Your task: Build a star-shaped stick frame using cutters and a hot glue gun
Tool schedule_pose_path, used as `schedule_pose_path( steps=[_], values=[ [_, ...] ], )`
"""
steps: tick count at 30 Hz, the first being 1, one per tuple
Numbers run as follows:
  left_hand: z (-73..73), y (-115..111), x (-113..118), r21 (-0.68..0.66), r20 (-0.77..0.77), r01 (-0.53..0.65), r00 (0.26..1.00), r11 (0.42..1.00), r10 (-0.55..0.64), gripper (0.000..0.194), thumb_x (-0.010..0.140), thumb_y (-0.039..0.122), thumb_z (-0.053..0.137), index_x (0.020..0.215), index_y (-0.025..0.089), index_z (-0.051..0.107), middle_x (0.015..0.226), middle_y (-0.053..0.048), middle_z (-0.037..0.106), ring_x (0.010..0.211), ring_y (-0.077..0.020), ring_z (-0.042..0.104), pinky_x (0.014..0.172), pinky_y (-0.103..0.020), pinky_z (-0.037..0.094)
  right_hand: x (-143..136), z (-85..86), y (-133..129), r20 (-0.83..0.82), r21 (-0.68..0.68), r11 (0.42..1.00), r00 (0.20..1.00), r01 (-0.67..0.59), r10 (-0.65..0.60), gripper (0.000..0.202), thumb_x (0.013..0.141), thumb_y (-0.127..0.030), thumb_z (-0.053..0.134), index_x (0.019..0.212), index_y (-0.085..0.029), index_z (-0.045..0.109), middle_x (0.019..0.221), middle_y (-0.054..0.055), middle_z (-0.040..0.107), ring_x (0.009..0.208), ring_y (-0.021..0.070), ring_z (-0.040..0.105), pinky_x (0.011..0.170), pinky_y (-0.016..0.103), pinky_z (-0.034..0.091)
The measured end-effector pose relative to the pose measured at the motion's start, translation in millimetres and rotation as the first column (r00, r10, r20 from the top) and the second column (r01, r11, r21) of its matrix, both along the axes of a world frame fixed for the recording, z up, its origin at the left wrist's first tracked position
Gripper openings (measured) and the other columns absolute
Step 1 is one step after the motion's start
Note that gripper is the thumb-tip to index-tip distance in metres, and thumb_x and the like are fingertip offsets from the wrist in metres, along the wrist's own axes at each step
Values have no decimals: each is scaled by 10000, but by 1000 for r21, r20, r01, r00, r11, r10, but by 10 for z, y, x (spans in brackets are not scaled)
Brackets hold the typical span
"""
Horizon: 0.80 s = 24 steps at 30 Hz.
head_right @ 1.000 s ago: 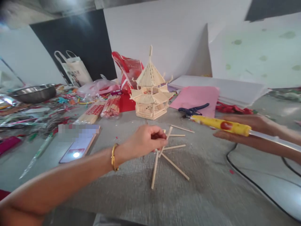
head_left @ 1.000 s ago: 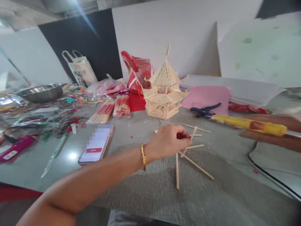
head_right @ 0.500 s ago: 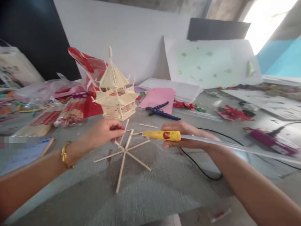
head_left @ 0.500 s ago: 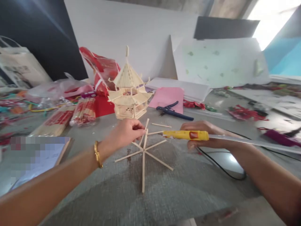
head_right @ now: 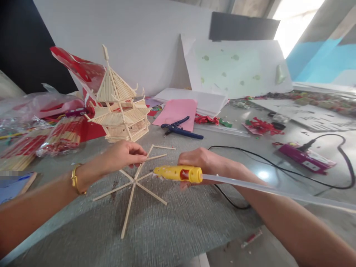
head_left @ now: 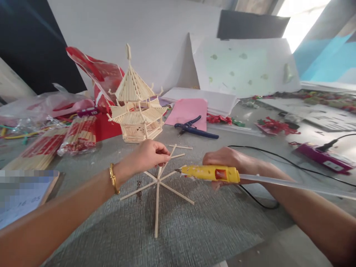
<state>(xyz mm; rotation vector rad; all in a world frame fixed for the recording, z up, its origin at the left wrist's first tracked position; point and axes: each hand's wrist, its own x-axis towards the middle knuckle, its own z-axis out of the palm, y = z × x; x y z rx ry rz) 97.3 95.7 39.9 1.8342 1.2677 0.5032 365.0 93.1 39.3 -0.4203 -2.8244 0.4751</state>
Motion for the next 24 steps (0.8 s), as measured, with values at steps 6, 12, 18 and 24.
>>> schedule_pose_path(
  steps=[6,12,18,24],
  values=[
    [17,6,63,-20,32,22,999,1000,-22,219,678,324,599,758,129,657,616,-19,609,539,-112,537,514,-233,440,-79,-67,-62,27,-8,999,999,-35,35,222,841,-364,574,815,-172,466,713,5,515,653,106,467,600,230,352],
    [33,-30,30,-73,89,-3,996,997,10,187,679,307,606,743,136,646,625,-20,615,565,-115,554,535,-235,449,-138,-45,-128,60,52,999,998,-10,7,178,854,-315,561,815,-170,464,719,19,528,663,120,476,599,257,335],
    [29,-39,-50,-86,191,-27,981,996,43,172,692,285,616,755,125,621,647,-19,628,561,-97,550,558,-227,451,-147,-47,-131,74,76,997,997,-3,-2,126,889,-258,490,811,-165,458,714,20,520,647,112,469,585,254,325],
    [84,-64,-152,-16,126,-96,987,995,97,198,692,296,614,785,121,627,660,-18,628,575,-101,550,568,-230,445,-188,-197,-58,3,64,998,1000,4,-4,240,814,-391,596,824,-184,477,713,9,507,616,112,462,551,244,319]
  ],
)
